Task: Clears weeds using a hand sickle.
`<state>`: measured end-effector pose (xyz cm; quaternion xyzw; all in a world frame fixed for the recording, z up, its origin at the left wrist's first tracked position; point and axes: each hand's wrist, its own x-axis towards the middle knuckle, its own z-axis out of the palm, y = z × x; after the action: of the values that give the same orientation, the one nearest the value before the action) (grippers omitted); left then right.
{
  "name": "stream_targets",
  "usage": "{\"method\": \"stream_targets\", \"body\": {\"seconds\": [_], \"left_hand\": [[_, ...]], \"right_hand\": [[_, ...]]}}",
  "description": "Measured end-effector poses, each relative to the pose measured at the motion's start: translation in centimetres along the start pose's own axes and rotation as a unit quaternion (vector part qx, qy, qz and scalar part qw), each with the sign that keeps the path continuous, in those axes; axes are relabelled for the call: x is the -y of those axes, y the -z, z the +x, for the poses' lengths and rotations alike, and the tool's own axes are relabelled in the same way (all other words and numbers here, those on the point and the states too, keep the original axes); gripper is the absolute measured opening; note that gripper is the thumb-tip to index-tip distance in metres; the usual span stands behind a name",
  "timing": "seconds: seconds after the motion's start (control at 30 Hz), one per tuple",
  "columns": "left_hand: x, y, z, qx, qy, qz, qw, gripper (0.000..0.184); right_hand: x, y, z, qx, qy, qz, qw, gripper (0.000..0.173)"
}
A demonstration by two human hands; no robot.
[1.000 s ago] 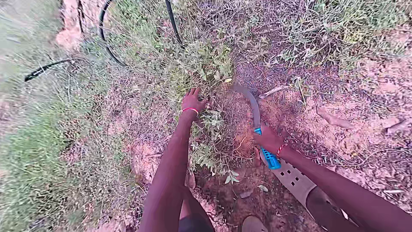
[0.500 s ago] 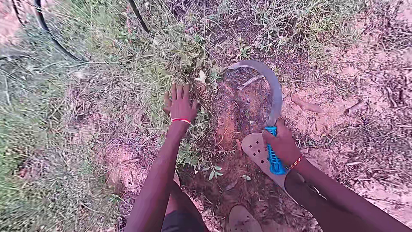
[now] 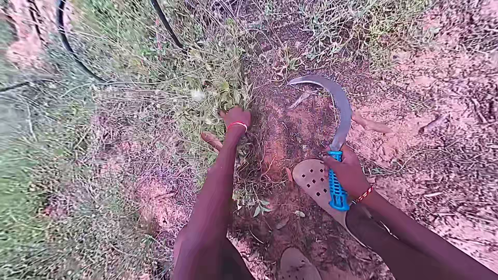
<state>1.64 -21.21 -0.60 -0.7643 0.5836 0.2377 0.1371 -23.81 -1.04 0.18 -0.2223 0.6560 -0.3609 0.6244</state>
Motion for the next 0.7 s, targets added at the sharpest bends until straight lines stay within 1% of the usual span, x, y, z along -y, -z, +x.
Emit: {"method": "stream_targets", "body": {"seconds": [0.03, 0.1, 0.17, 0.2, 0.27, 0.3, 0.43, 0.5, 0.6, 0.67, 0.7], "left_hand": [[1.0, 1.2, 0.0, -0.001, 0.014, -0.092, 0.996, 0.048], [3.2, 3.1, -0.8, -0.003, 0.0, -0.248, 0.969, 0.044], [6.0, 4.0, -1.6, 0.009, -0.011, -0.348, 0.937, 0.042], [7.2, 4.1, -2.2, 0.01, -0.005, -0.372, 0.928, 0.041], [8.7, 4.0, -3.3, 0.007, 0.014, -0.396, 0.918, 0.035], [9.0, 3.9, -3.9, 0.009, 0.018, -0.392, 0.92, 0.031], [10.2, 3.2, -5.1, 0.028, -0.029, -0.409, 0.911, 0.033], [10.4, 2.5, -5.4, 0.028, -0.036, -0.419, 0.907, 0.031], [10.2, 1.7, -5.6, 0.027, -0.032, -0.442, 0.896, 0.032], [10.2, 1.5, -5.6, 0.038, -0.028, -0.447, 0.893, 0.033], [10.3, 1.6, -5.7, 0.039, -0.024, -0.446, 0.894, 0.034]], "right_hand": [[0.0, -0.1, 0.0, -0.001, 0.002, -0.001, 1.0, 0.025], [0.0, -0.3, 0.0, -0.003, 0.007, -0.001, 1.0, 0.024], [0.1, -0.6, 0.1, 0.002, 0.006, 0.001, 1.0, 0.025], [0.2, -0.7, 0.1, 0.004, 0.005, -0.004, 1.0, 0.026], [0.1, -0.8, 0.2, 0.002, 0.001, -0.017, 1.0, 0.027], [0.1, -0.7, 0.2, -0.002, 0.0, -0.021, 1.0, 0.027], [-0.4, -0.6, 0.4, -0.038, 0.014, -0.016, 0.999, 0.03], [-0.2, -0.9, 1.1, -0.046, 0.017, -0.013, 0.999, 0.032], [1.5, -2.2, 4.0, -0.003, -0.022, -0.043, 0.999, 0.029], [2.3, -3.2, 6.1, 0.034, -0.056, -0.09, 0.994, 0.027], [2.4, -3.5, 6.6, 0.045, -0.061, -0.119, 0.99, 0.029]]}}
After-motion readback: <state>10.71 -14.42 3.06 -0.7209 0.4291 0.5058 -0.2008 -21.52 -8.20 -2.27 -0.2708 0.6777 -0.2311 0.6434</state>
